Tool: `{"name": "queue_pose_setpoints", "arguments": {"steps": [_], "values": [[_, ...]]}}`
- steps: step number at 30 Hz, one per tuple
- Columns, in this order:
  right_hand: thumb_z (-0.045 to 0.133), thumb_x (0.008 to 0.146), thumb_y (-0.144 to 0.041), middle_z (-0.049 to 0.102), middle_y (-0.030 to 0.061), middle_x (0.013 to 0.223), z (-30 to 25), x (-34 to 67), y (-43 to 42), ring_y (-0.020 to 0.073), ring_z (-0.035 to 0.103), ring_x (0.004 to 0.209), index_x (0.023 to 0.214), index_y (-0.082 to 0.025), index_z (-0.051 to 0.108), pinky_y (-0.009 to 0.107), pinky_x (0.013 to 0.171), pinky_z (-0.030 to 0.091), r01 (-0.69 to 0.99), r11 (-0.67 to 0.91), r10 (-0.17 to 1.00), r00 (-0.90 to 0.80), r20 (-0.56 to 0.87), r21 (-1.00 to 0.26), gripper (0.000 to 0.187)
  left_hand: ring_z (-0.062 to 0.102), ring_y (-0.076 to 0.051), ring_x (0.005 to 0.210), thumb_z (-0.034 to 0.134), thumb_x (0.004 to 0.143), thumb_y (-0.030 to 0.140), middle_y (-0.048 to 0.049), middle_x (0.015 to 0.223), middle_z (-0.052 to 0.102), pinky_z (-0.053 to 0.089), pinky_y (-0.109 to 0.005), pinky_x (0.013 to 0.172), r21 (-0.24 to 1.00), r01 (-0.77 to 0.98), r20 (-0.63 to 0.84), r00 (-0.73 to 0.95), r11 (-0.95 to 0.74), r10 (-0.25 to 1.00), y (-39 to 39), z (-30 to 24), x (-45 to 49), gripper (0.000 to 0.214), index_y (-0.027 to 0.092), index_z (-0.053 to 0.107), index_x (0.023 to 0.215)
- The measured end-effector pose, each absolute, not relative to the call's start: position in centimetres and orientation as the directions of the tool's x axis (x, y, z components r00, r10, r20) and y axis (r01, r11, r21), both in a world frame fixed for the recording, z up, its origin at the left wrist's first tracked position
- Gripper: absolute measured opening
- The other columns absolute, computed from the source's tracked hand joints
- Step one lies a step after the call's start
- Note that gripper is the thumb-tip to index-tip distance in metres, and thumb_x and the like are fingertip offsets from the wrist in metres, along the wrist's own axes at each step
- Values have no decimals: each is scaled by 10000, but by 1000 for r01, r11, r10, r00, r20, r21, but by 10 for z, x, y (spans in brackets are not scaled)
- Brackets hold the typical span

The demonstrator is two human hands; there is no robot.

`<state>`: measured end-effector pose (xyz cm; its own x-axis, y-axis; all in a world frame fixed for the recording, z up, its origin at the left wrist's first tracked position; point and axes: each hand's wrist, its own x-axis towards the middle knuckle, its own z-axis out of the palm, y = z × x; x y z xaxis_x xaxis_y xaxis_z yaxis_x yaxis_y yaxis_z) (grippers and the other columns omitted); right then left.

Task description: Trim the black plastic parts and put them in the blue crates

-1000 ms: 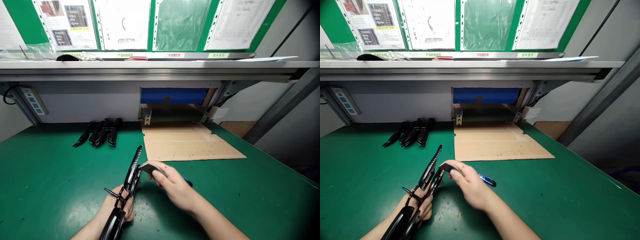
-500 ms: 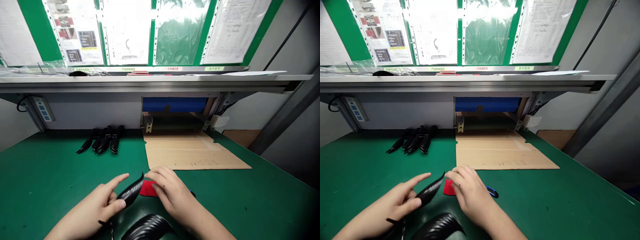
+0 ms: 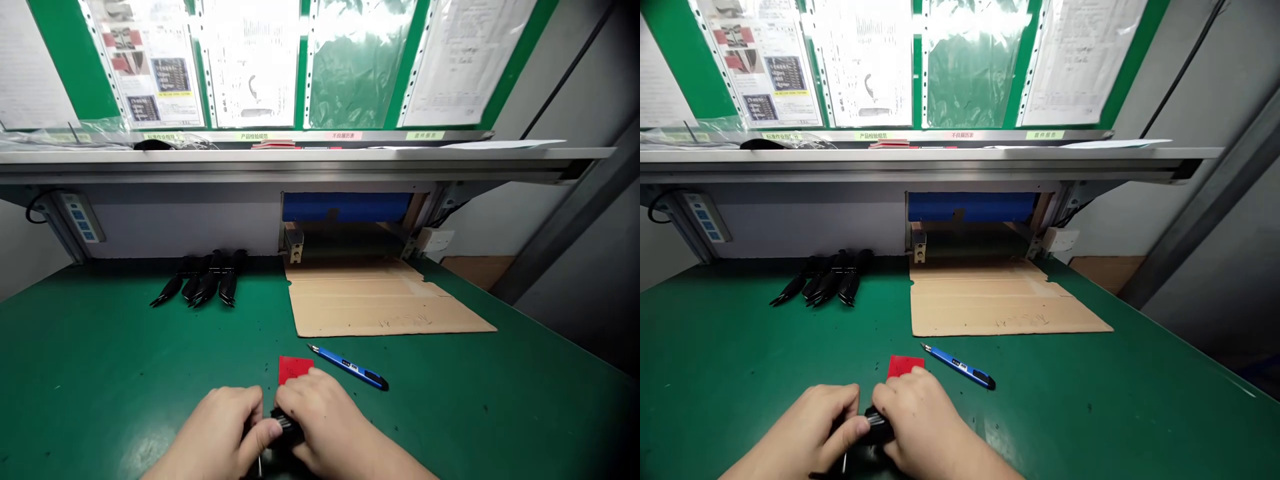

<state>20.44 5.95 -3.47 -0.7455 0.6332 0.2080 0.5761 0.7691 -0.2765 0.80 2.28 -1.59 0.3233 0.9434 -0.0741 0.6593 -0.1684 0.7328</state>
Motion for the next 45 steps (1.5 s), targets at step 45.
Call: {"name": "queue_pose_setpoints", "arguments": {"steps": [45], "values": [[879, 581, -477, 533, 42, 1012, -9, 225, 68, 249, 485, 948, 1038, -228, 559, 352, 838, 391, 638, 687, 726, -577, 375, -348, 611, 317, -100, 500, 413, 877, 595, 27, 621, 491, 254, -207, 456, 955, 277, -115, 7, 109, 993, 41, -1, -28, 434, 189, 457, 732]]}}
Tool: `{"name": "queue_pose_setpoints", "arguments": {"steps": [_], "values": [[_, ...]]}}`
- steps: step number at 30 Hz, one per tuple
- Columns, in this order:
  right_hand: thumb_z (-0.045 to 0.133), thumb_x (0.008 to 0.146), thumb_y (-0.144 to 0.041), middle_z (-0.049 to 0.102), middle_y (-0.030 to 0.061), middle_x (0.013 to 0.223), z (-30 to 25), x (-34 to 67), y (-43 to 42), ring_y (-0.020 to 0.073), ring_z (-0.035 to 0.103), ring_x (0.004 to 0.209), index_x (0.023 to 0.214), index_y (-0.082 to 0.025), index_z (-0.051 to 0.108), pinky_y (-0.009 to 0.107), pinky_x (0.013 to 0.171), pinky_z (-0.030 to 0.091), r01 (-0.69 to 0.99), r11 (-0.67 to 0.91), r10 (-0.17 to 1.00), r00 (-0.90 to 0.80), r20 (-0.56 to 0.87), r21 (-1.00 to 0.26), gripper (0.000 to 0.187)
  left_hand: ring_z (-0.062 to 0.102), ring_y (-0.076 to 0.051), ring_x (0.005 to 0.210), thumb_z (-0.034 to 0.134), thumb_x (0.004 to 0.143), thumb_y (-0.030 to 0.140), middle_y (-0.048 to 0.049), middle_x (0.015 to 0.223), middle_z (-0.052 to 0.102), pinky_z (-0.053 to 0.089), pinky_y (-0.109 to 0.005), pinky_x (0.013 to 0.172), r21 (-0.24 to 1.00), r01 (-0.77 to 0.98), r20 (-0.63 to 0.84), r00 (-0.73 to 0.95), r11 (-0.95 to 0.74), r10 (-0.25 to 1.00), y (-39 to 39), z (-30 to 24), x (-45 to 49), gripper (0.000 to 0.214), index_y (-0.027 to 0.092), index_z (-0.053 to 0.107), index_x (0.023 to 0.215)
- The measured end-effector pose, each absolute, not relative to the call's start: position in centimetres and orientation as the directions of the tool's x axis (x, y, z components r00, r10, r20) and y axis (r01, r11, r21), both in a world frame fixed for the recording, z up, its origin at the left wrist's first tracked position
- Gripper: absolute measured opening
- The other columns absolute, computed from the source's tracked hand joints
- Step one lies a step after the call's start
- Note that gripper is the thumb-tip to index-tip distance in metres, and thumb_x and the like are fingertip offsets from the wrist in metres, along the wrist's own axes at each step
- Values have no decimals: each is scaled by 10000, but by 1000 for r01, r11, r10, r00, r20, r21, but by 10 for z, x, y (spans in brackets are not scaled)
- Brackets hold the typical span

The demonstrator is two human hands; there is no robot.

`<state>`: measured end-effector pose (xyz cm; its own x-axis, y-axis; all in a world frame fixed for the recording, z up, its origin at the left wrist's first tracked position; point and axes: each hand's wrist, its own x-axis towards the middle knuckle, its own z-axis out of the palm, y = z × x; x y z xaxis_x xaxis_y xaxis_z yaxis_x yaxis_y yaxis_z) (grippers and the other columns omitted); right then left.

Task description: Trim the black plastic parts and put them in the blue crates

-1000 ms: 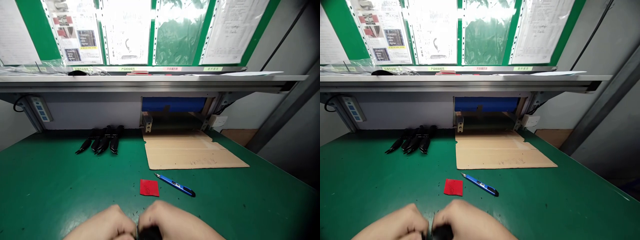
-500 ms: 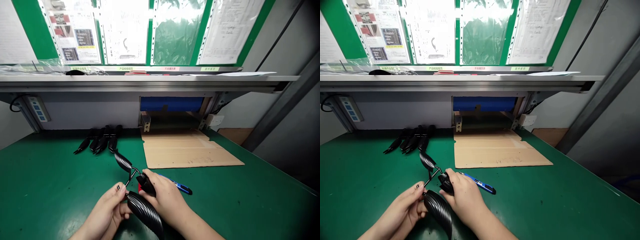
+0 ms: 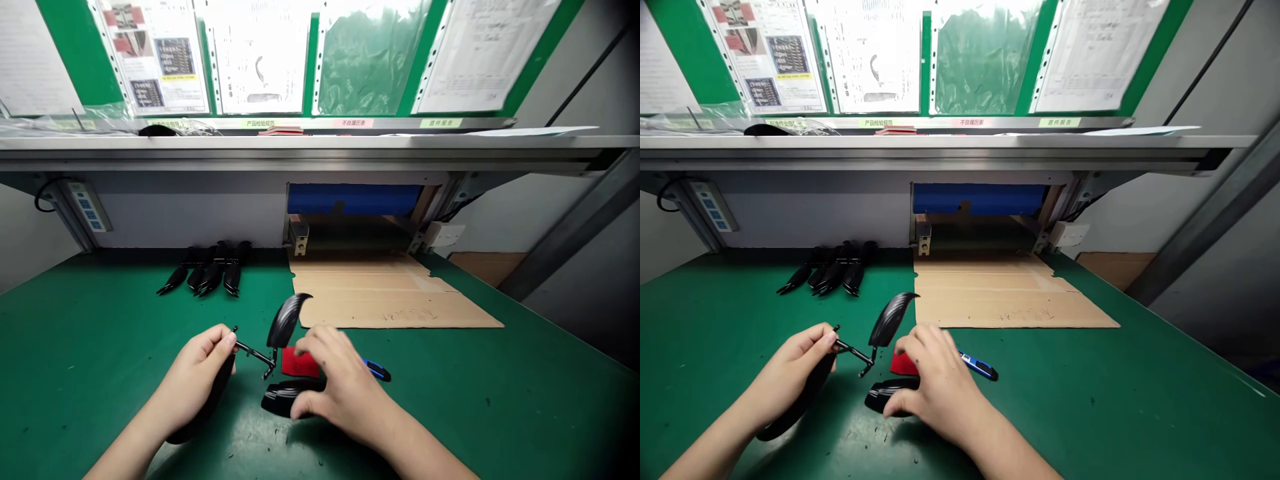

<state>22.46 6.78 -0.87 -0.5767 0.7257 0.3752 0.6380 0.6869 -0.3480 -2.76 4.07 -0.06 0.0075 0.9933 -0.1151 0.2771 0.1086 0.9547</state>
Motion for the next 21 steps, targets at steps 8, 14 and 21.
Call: {"name": "queue_pose_setpoints", "arguments": {"steps": [8, 14, 21], "values": [[585, 657, 3, 565, -32, 761, 2, 219, 51, 151, 516, 739, 829, -213, 564, 299, 826, 359, 466, 849, 520, -821, 236, -249, 277, 464, -138, 655, 393, 926, 497, -15, 685, 558, 353, -247, 651, 935, 330, -54, 498, -131, 865, 27, 7, -22, 391, 165, 506, 750], [557, 578, 26, 533, -73, 611, -8, 216, 51, 108, 434, 546, 650, -187, 443, 220, 582, 281, 661, 657, 732, -675, 97, -362, 253, 403, -99, 537, 470, 890, 515, -32, 671, 589, 294, -214, 523, 981, 92, -192, 407, 169, 893, 33, -4, -13, 374, 158, 486, 778], [588, 673, -45, 568, -52, 641, -24, 213, 66, 137, 430, 544, 685, -194, 430, 259, 582, 219, 840, 478, 854, -375, 362, -257, 217, 376, -86, 555, 483, 894, 494, -37, 803, 650, 281, -207, 531, 989, 47, -145, 109, 141, 983, 30, -3, 5, 348, 168, 472, 774]]}}
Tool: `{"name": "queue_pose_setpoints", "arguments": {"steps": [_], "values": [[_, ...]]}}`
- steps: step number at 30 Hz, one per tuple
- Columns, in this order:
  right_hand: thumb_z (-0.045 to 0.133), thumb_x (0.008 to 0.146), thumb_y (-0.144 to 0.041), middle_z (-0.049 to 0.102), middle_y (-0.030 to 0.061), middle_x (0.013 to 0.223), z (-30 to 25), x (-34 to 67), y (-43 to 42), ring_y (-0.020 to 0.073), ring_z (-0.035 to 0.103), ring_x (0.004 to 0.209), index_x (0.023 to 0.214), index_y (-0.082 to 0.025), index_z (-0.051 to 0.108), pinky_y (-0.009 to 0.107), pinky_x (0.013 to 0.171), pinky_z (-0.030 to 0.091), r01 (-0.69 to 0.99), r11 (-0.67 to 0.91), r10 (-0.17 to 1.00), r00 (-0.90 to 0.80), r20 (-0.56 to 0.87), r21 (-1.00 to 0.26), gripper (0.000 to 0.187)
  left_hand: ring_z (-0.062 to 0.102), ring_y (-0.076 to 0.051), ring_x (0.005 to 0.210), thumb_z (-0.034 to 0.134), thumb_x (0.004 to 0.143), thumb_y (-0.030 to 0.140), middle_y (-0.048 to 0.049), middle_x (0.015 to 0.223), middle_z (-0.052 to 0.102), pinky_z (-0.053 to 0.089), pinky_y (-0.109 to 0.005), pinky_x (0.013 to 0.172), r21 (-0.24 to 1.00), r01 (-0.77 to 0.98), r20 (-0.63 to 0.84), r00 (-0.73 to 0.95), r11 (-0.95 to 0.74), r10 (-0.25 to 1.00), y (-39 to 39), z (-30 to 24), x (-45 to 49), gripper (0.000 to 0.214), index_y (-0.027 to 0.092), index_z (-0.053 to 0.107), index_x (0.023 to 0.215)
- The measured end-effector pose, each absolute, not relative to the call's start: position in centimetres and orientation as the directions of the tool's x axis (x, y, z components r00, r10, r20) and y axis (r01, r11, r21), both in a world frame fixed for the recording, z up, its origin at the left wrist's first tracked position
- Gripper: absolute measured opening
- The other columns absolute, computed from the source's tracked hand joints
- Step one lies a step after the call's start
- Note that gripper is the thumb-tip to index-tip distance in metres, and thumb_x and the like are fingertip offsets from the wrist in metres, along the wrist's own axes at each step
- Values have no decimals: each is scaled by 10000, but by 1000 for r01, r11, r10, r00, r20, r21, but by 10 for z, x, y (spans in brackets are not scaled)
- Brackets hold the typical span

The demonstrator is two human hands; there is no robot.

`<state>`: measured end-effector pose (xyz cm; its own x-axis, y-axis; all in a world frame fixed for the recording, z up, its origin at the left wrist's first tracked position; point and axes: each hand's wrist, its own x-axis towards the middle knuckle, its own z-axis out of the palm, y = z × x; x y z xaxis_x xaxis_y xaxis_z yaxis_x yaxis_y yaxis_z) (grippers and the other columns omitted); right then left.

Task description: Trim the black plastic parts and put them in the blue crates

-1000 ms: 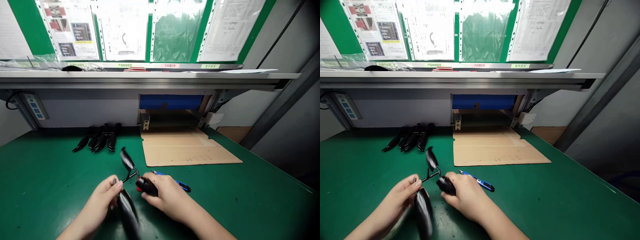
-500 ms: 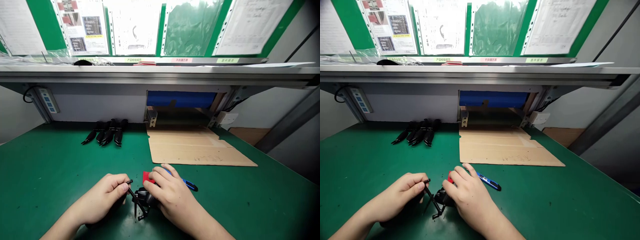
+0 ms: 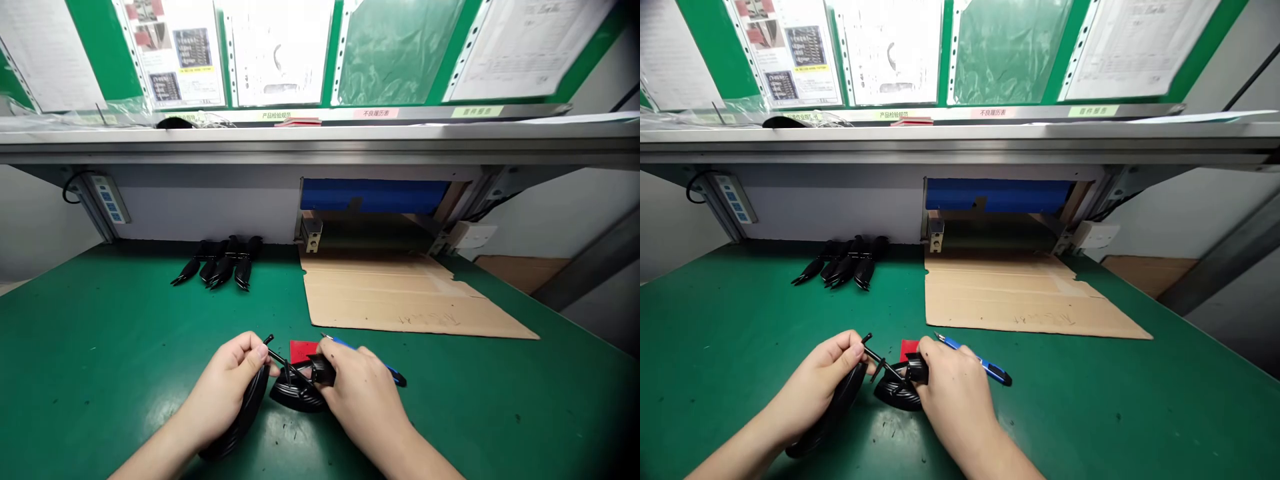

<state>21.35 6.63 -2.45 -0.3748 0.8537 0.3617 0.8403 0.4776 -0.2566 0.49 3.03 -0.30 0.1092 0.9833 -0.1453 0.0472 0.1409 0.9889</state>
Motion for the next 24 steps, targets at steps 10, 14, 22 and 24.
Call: {"name": "queue_pose_setpoints", "arguments": {"steps": [10, 14, 22, 24], "values": [[635, 870, -420, 528, -34, 671, -15, 225, 72, 144, 461, 571, 800, -216, 478, 238, 536, 334, 641, 528, 847, -350, 400, -557, 268, 475, -127, 675, 544, 863, 478, -46, 832, 622, 362, -210, 598, 961, -160, -237, -50, 227, 970, 34, -7, -9, 331, 152, 599, 842], [680, 820, -533, 629, 34, 975, -23, 206, 57, 204, 589, 799, 1110, -233, 521, 284, 678, 426, 553, 671, 740, -527, 417, -493, 446, 522, -165, 906, 624, 844, 348, -52, 972, 601, 409, -273, 842, 906, -410, -114, 16, 111, 993, 22, -16, 21, 221, 168, 557, 954], [675, 746, -143, 636, 53, 883, -31, 203, 56, 224, 596, 751, 1078, -188, 573, 318, 656, 423, 598, 797, 586, -733, 345, -82, 351, 533, -200, 1023, 712, 791, 281, -89, 1136, 550, 410, -349, 911, 914, -367, -99, 212, 173, 972, 16, -26, 34, 574, 233, 382, 1258], [626, 710, -99, 644, 57, 894, -32, 204, 56, 231, 600, 756, 1001, -191, 606, 335, 677, 448, 556, 830, 526, -751, 399, -49, 307, 521, -209, 1050, 680, 812, 372, -106, 1121, 550, 395, -344, 937, 948, -291, -79, 168, 126, 983, 19, -25, 31, 454, 184, 476, 1170]]}}
